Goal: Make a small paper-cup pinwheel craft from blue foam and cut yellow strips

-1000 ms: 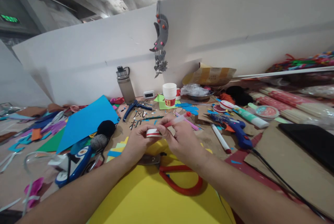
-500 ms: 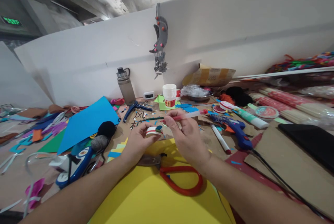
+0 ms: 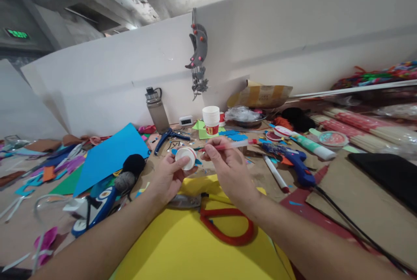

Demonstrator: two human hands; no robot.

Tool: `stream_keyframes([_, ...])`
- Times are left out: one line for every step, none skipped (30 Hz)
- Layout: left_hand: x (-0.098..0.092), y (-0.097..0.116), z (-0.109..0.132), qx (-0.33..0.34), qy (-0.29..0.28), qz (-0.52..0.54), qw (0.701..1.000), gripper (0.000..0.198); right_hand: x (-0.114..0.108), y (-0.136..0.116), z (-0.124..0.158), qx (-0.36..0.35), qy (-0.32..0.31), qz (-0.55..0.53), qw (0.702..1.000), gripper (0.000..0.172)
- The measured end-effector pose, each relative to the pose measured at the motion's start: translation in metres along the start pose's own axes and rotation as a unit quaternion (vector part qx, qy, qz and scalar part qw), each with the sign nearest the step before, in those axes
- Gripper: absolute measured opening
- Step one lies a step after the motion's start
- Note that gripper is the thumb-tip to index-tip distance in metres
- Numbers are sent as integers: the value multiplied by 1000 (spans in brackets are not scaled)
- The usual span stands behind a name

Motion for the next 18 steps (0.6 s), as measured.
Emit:
stream_keyframes([3, -1, 0, -7, -13, 10, 1000, 39, 0, -1, 0, -9, 0, 2, 1000, 22])
stream_keyframes([5, -2, 1, -9, -24, 20, 999, 37, 0, -2, 0, -18, -2, -1, 1000, 21])
stream_keyframes([6, -2, 1, -9, -30, 28, 999, 37, 1, -3, 0, -25, -3, -7, 1000, 20])
stream_keyframes([6, -1, 0, -7, -33, 32, 999, 37, 1, -3, 0, -29, -4, -16, 999, 20])
stream_keyframes([6, -1, 0, -4, -32, 34, 999, 37, 2, -3, -1, -31, -6, -26, 999, 19])
stream_keyframes([5, 0, -1, -3, -31, 32, 999, 37, 2, -3, -1, -33, -8, -36, 999, 19])
stream_keyframes([4, 0, -1, -2, -31, 29, 999, 37, 2, -3, -1, -34, -10, -42, 998, 19])
stream_keyframes([4, 0, -2, -2, -33, 25, 999, 36, 3, -3, -1, -35, -12, -46, 998, 19])
stream_keyframes([4, 0, -2, -1, -35, 21, 999, 36, 3, -4, -1, -37, -12, -46, 998, 18])
stream_keyframes([5, 0, -2, 0, -38, 18, 999, 35, 3, -5, -1, -42, -12, -42, 998, 18])
stream_keyframes([5, 0, -2, 1, -40, 15, 999, 34, 3, -7, -1, -48, -14, -33, 998, 18])
stream_keyframes([5, 0, -2, 1, -42, 12, 999, 34, 3, -9, 0, -57, -15, -20, 998, 17])
stream_keyframes([6, 0, -2, 2, -43, 9, 999, 34, 3, -12, 0, -66, -18, -2, 998, 18])
stream_keyframes([6, 0, -2, 1, -43, 6, 999, 34, 3, -14, 0, -76, -21, 19, 997, 18])
stream_keyframes([6, 0, -1, 0, -43, 3, 999, 34, 4, -16, 1, -83, -24, 40, 995, 19])
stream_keyframes([6, -1, -1, 0, -42, 2, 999, 34, 4, -18, 1, -88, -26, 58, 994, 19])
stream_keyframes([6, -1, -1, -1, -42, 0, 999, 34, 5, -19, 2, -91, -27, 70, 993, 20])
stream_keyframes([6, -1, -1, -1, -42, -1, 999, 34, 5, -20, 2, -93, -26, 77, 992, 20])
Point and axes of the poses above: each hand's wrist, its own z-axis away from the middle knuckle, its own x-axis out of the palm, y = z × x, the point moved 9 cm from there along -z, towards the middle knuckle, and after that the axes turned 7 degrees about -y, right-handed, at the moved point
